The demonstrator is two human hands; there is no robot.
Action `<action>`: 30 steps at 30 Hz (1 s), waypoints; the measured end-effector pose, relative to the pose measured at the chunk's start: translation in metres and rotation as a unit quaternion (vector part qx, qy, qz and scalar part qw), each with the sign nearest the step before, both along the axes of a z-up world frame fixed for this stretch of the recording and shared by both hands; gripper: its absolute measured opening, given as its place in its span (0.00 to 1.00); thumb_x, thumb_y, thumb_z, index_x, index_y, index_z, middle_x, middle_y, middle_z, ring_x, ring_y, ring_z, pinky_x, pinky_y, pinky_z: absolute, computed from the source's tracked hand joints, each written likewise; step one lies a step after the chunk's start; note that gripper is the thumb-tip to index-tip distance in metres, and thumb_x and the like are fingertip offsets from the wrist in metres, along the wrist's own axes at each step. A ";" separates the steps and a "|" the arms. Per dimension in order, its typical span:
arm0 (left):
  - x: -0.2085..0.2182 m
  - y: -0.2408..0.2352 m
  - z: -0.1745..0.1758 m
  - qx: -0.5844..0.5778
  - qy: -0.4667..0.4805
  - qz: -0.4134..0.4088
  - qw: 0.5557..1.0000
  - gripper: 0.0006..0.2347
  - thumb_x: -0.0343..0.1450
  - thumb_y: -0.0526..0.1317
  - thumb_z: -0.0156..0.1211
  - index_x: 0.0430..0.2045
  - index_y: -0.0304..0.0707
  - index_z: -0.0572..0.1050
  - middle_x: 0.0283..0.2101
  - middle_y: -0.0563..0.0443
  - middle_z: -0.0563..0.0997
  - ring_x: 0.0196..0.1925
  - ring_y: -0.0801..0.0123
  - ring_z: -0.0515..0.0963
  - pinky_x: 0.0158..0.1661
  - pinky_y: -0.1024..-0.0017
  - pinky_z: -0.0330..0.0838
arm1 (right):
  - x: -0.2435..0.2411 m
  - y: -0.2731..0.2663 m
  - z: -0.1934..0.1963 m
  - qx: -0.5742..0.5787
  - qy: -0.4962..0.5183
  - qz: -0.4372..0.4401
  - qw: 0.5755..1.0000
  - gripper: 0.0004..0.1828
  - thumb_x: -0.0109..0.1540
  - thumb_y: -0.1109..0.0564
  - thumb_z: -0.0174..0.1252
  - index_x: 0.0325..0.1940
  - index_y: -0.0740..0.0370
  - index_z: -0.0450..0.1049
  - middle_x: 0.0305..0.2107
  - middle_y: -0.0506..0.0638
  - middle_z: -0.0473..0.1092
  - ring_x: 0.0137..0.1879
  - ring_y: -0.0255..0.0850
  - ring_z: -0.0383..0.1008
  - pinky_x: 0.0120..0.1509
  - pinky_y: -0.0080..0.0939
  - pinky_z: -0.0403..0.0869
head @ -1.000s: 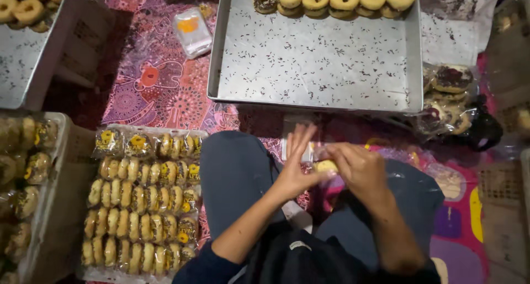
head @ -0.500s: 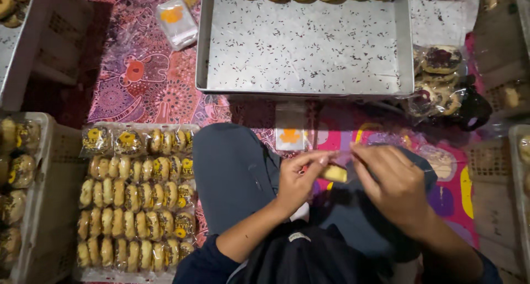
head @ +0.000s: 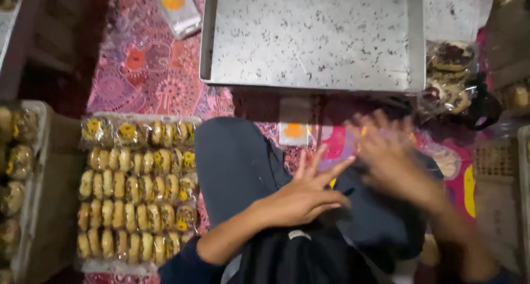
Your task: The person sits on the floor and repeatedly picks donuts from a metal tray, places them into small clear plastic bags, and arranges the sealed bags into a white plastic crate. The person handles the donuts by hand and works continuously throughout the clip.
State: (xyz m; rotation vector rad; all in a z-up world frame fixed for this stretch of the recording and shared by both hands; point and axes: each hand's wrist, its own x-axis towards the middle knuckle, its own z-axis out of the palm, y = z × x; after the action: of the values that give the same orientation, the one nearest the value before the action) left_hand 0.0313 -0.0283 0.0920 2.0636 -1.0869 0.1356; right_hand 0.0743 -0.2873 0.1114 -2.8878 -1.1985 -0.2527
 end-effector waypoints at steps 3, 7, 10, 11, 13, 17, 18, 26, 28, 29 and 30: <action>0.011 0.002 -0.033 -0.196 0.203 -0.073 0.957 0.12 0.78 0.47 0.52 0.52 0.47 0.76 0.70 0.46 0.70 0.79 0.40 0.58 0.71 0.48 0.57 | -0.038 0.026 -0.058 0.285 0.615 -0.004 0.735 0.16 0.58 0.54 0.71 0.49 0.58 0.81 0.44 0.50 0.84 0.51 0.42 0.86 0.60 0.44 0.81; 0.007 -0.003 -0.064 -0.519 0.547 -0.030 0.656 0.17 0.76 0.45 0.56 0.57 0.41 0.77 0.63 0.45 0.78 0.65 0.54 0.75 0.65 0.59 0.70 | -0.077 0.086 -0.111 0.712 0.485 -0.160 0.482 0.11 0.60 0.63 0.68 0.45 0.67 0.77 0.46 0.55 0.76 0.56 0.45 0.76 0.63 0.46 0.75; 0.003 0.004 -0.079 -0.485 0.407 0.233 0.738 0.10 0.80 0.40 0.57 0.43 0.31 0.82 0.50 0.41 0.84 0.55 0.60 0.81 0.58 0.64 0.75 | -0.061 0.122 -0.117 0.784 0.436 -0.255 0.362 0.10 0.63 0.58 0.62 0.44 0.68 0.79 0.39 0.55 0.79 0.50 0.44 0.77 0.59 0.43 0.76; 0.002 0.013 -0.084 -0.412 0.323 0.331 0.785 0.07 0.79 0.37 0.58 0.39 0.31 0.81 0.47 0.43 0.82 0.50 0.61 0.80 0.53 0.67 0.75 | -0.044 0.129 -0.119 0.785 0.422 -0.268 0.367 0.11 0.65 0.56 0.60 0.43 0.67 0.80 0.39 0.54 0.78 0.50 0.43 0.77 0.58 0.41 0.76; -0.002 0.042 -0.097 -0.296 0.180 0.452 0.822 0.05 0.75 0.33 0.61 0.35 0.30 0.81 0.38 0.45 0.79 0.43 0.62 0.78 0.46 0.69 0.73 | -0.018 0.140 -0.128 0.739 0.395 -0.241 0.490 0.11 0.65 0.56 0.61 0.43 0.68 0.81 0.39 0.54 0.77 0.49 0.41 0.76 0.57 0.39 0.75; -0.029 0.120 -0.123 -0.245 0.189 0.517 0.798 0.05 0.71 0.34 0.66 0.32 0.29 0.80 0.33 0.50 0.83 0.37 0.70 0.80 0.41 0.72 0.73 | 0.001 0.178 -0.173 0.561 0.411 -0.175 0.697 0.07 0.62 0.59 0.67 0.38 0.67 0.83 0.35 0.54 0.78 0.43 0.38 0.76 0.50 0.37 0.74; -0.039 0.130 -0.132 -0.234 0.256 0.531 0.773 0.05 0.71 0.35 0.66 0.32 0.28 0.81 0.32 0.52 0.83 0.35 0.74 0.80 0.39 0.74 0.74 | -0.004 0.188 -0.189 0.534 0.438 -0.199 0.696 0.06 0.61 0.58 0.67 0.35 0.65 0.83 0.33 0.53 0.80 0.41 0.37 0.78 0.48 0.36 0.75; -0.038 0.105 -0.187 -0.234 0.547 0.311 0.741 0.13 0.72 0.40 0.64 0.44 0.27 0.79 0.34 0.46 0.88 0.37 0.71 0.87 0.39 0.76 0.80 | -0.014 0.130 -0.278 0.536 0.668 -0.325 0.401 0.27 0.57 0.62 0.67 0.59 0.61 0.69 0.44 0.55 0.76 0.46 0.38 0.80 0.49 0.37 0.78; -0.001 0.074 -0.192 -0.028 0.407 0.283 0.868 0.21 0.67 0.45 0.68 0.52 0.35 0.76 0.40 0.45 0.85 0.37 0.59 0.85 0.40 0.62 0.78 | 0.024 0.066 -0.288 0.620 0.583 -0.360 0.383 0.28 0.51 0.64 0.65 0.56 0.61 0.70 0.44 0.52 0.77 0.46 0.41 0.81 0.47 0.42 0.81; 0.027 0.060 -0.200 0.003 0.296 0.260 0.919 0.22 0.67 0.46 0.67 0.53 0.34 0.76 0.47 0.42 0.82 0.45 0.52 0.82 0.45 0.58 0.76 | 0.047 0.034 -0.296 0.623 0.534 -0.399 0.410 0.27 0.53 0.62 0.65 0.57 0.63 0.70 0.44 0.53 0.76 0.46 0.42 0.80 0.46 0.42 0.81; 0.050 0.046 -0.210 0.033 0.184 0.233 0.954 0.23 0.67 0.48 0.66 0.54 0.33 0.75 0.53 0.38 0.80 0.53 0.45 0.79 0.50 0.54 0.74 | 0.061 0.006 -0.305 0.622 0.484 -0.438 0.433 0.26 0.56 0.61 0.65 0.58 0.66 0.69 0.45 0.55 0.75 0.45 0.44 0.79 0.45 0.43 0.81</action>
State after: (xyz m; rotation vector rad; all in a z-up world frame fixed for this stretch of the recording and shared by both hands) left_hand 0.0808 0.0182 -0.1176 2.2581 -0.3746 -0.0543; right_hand 0.1352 -0.2816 -0.1935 -1.3325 0.6383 0.3804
